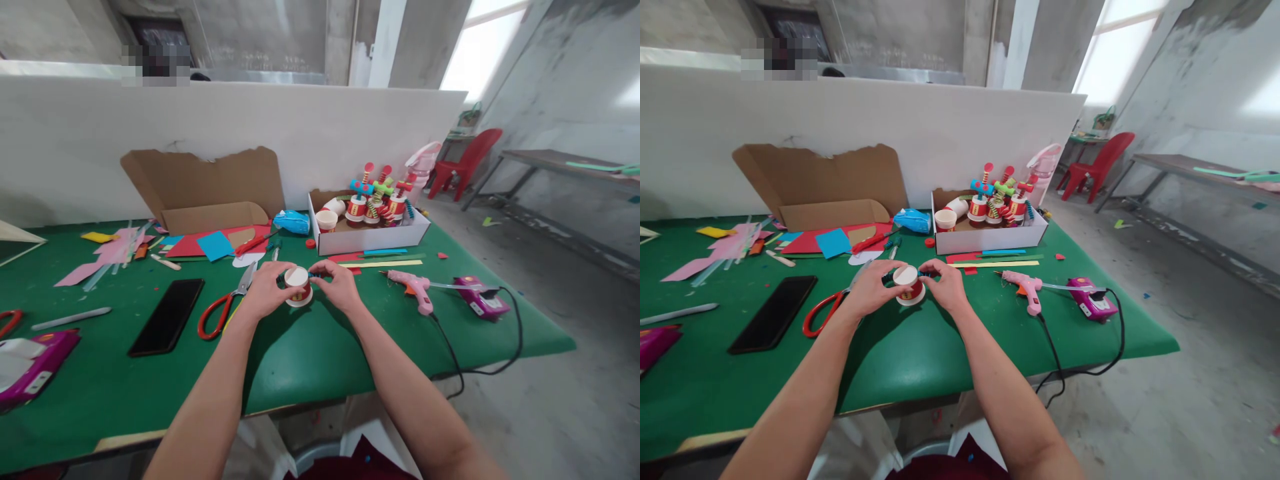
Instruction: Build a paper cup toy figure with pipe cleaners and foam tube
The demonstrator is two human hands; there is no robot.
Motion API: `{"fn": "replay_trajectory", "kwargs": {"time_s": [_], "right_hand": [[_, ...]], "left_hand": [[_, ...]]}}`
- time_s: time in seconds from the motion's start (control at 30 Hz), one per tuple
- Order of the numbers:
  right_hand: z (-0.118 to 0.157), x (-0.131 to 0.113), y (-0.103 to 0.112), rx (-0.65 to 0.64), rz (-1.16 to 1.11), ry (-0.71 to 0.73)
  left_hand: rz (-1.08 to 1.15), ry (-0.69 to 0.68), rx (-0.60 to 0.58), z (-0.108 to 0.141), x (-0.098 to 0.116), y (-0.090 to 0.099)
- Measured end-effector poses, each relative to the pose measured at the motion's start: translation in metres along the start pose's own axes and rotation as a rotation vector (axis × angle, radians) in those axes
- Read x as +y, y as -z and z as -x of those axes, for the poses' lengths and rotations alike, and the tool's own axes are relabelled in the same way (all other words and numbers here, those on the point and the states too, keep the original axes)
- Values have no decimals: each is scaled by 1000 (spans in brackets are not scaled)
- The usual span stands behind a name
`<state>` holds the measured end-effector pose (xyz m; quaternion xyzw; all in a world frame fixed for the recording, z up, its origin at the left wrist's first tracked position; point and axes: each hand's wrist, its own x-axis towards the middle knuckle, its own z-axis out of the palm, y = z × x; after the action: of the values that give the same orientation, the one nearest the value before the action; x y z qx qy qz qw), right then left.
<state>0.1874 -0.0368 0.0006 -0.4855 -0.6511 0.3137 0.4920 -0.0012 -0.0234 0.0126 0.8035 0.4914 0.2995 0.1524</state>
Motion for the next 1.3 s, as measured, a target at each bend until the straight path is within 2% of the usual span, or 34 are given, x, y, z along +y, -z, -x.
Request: {"fn": "replay_trajectory", "kwargs": {"time_s": [1.3], "right_hand": [[0,3,-2,8,-2,21]], "left_hand": [[47,6,-8,-1,-2,0]]}}
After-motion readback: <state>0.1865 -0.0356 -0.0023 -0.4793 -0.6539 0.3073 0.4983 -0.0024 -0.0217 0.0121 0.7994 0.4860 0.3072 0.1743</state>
